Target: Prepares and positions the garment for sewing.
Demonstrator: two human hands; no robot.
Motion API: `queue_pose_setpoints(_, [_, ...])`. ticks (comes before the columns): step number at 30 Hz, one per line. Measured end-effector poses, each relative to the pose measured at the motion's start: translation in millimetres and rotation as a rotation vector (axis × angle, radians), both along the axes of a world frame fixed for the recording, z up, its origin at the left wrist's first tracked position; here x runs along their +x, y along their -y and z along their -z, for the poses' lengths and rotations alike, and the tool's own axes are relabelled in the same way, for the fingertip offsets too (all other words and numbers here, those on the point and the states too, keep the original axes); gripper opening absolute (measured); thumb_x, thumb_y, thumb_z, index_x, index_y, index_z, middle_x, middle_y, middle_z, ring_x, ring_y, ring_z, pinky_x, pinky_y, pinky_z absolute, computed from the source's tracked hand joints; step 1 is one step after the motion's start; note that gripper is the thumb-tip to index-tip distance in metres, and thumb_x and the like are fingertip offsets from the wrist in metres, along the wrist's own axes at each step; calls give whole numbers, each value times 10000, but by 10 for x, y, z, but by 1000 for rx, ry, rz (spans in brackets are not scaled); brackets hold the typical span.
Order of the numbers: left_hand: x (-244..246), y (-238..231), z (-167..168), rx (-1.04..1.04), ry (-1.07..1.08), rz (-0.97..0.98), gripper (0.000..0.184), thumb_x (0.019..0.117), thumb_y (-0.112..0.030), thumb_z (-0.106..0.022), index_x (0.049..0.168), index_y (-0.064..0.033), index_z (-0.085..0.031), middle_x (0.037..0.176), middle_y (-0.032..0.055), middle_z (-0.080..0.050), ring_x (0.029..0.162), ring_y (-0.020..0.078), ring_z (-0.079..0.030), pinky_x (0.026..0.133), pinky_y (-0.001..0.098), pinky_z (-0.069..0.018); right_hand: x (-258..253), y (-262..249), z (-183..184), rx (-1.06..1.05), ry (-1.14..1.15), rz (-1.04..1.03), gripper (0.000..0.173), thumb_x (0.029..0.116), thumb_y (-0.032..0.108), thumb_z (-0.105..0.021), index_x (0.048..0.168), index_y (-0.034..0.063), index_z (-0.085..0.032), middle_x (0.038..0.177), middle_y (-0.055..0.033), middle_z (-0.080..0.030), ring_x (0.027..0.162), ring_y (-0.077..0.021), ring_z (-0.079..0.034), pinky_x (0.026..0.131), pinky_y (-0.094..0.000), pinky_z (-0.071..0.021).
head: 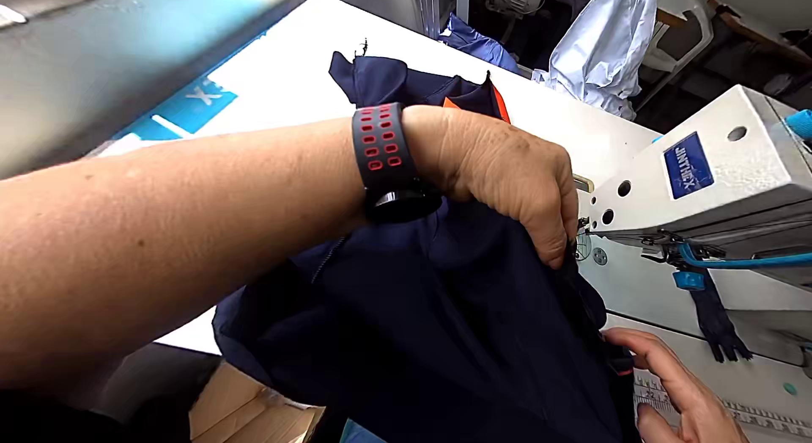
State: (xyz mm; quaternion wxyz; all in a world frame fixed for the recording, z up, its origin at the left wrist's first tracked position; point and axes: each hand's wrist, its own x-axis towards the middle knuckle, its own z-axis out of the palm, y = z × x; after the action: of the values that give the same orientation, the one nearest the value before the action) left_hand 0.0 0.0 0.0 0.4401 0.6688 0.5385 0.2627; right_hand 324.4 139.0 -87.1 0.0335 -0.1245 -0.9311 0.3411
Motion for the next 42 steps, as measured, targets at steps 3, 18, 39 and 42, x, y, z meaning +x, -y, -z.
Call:
queue_pose_setpoints(3, [53, -29, 95, -80, 76, -93, 147, 910, -82, -702, 785, -87, -780, 700, -44, -700, 617, -15, -597, 544, 178, -450, -190, 103, -60, -2, -211, 21, 599, 917, 254, -645, 1392, -81, -500, 1427, -252, -559, 1372, -263, -522, 1110, -421, -464])
queue_pose_setpoints(18, [148, -7, 93, -51, -12, -81, 86, 870, -100, -769, 788, -93, -794, 681, -46, -697, 605, -20, -589, 536, 180, -435, -810, 289, -122, -534, -403, 27, 214, 1020, 65, -551, 1083, 12, -749, 948, -14, -765, 889, -34, -709, 812, -192, -586])
queue_pose_setpoints(39, [228, -4, 157, -20, -104, -68, 120, 854, -124, -786, 740, -90, -777, 638, -50, -653, 575, -12, -535, 526, 207, -379, -720, 387, -143, -513, -247, -91, 478, 812, -9, -512, 1272, -120, -579, 1162, -59, -749, 1074, -55, -706, 939, -239, -588])
queue_pose_setpoints(42, [234, -9, 152, -11, -128, -62, 177, 856, -190, -801, 709, -98, -766, 612, -51, -631, 550, -2, -511, 510, 226, -358, -719, 434, -146, -589, -278, -53, 451, 930, 78, -571, 1316, -150, -517, 1200, -92, -732, 1093, -97, -705, 958, -270, -586])
